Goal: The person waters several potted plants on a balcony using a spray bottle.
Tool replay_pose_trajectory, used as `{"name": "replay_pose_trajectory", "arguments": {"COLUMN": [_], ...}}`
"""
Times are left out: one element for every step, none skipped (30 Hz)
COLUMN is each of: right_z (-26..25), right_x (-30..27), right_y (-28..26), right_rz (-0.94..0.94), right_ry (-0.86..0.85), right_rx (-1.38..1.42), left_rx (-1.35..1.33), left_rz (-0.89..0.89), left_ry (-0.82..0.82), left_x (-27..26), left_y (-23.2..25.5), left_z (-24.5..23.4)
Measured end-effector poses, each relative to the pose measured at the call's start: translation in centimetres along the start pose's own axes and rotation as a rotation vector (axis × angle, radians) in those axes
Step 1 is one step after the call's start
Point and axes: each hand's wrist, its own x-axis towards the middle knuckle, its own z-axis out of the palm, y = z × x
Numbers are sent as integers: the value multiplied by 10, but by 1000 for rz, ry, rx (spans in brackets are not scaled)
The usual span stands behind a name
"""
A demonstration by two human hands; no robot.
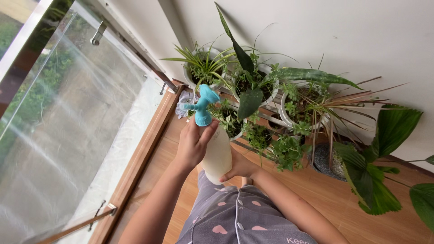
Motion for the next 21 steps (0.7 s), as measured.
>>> {"name": "replay_pose_trajectory", "arguments": {"right_z": [-5,-8,-10,-9,-8,-6,-3,3,8,11,13,16,18,20,21,20,19,17,15,12,8], "right_x": [14,29,45,59,72,88,105,122,139,157,175,192,208,223,239,254,266,278,288,298,308], "right_y": [4,6,7,6,3,-1,-5,-7,-8,-7,-4,0,5,11,17,21,24,27,29,30,30], "right_rz": [10,32,54,76,65,53,40,22,5,-15,-9,3,15,20,25,27,32,37,42,12,-19], "right_ry": [-18,8,34,62,90,120,151,195,240,282,333,381,428,449,470,492,507,521,535,526,517], "right_rx": [11,49,87,129,140,148,156,195,234,269,221,173,126,130,135,136,127,119,111,176,241], "left_rx": [4,28,52,77,99,120,142,155,169,181,183,185,187,178,169,159,167,178,188,201,213], "left_rz": [-24,-27,-30,-33,-49,-62,-73,-63,-52,-40,-56,-78,-100,-104,-107,-107,-110,-114,-118,-107,-96], "left_ry": [7,10,12,12,4,-3,-9,-33,-58,-76,-98,-116,-135,-153,-170,-187,-213,-239,-265,-280,-295], "left_x": [11,23,35,46,57,71,85,99,115,130,144,157,169,179,189,200,211,222,230,237,243], "left_y": [-12,-24,-36,-48,-60,-71,-81,-92,-102,-112,-122,-132,-143,-154,-165,-176,-187,-197,-207,-215,-222], "left_z": [-2,-6,-10,-14,-20,-25,-31,-38,-45,-52,-59,-64,-69,-72,-75,-77,-80,-81,-82,-84,-85]}}
